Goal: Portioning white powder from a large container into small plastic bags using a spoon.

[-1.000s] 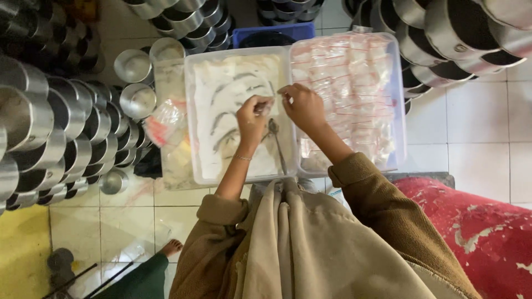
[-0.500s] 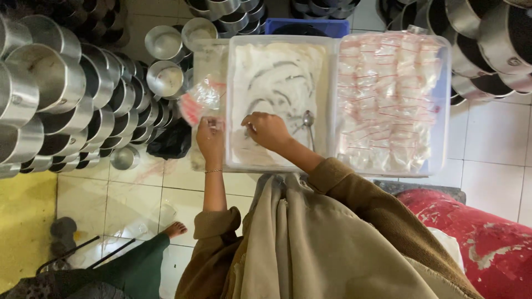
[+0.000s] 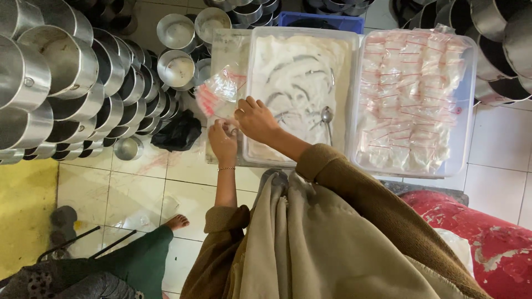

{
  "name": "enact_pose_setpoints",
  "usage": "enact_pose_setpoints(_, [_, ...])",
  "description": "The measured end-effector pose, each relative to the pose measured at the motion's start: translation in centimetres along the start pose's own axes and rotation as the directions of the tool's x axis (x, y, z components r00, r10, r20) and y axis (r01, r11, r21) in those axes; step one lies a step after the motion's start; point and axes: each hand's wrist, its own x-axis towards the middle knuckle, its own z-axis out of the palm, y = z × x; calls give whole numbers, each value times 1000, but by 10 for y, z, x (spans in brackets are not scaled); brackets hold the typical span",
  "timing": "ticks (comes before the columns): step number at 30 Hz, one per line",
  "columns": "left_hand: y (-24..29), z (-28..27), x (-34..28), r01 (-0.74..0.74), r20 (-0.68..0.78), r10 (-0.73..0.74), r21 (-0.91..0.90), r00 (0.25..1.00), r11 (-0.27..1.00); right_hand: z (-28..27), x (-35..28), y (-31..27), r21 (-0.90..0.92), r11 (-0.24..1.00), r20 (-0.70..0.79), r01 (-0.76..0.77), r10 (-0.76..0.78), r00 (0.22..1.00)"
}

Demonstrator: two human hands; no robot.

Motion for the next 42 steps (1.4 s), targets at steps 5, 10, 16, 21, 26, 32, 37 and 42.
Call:
enact_pose_setpoints(5, [-16, 5, 1, 84, 16, -83, -199, 996, 976, 14, 18, 3, -142, 990, 107, 25, -10, 994])
enact_pose_setpoints(10, [-30, 4, 5, 196, 112, -165, -393, 980, 898, 13, 31, -4, -167, 984, 236, 62, -21, 971])
enact_pose_setpoints(16, [-34, -7, 7, 212, 102, -186, -512, 977, 833, 16, 29, 3, 65, 996, 220, -66, 50, 974])
enact_pose_setpoints(21, [-28, -16, 13, 238, 131, -200, -578, 971, 780, -18, 33, 3, 429, 831, 276, -354, 253, 927])
enact_pose_setpoints(26, [-55, -1, 21, 183, 116, -142, -626, 983, 758, -9, 14, 24, 659, 654, 223, -372, 303, 926])
enact_pose_setpoints(32, [40, -24, 23, 7, -67, -37, -411, 997, 912, -34, -18, 35, 668, 579, 146, -467, 514, 846])
enact_pose_setpoints(37, [115, -13, 9, 54, 112, 8, -540, 994, 840, -58, -50, 33, 635, 588, 9, -500, 642, 767])
enact_pose_setpoints(42, [162, -1, -5, 39, 204, 129, -662, 970, 748, -74, -89, 31, 614, 631, -120, -474, 668, 734])
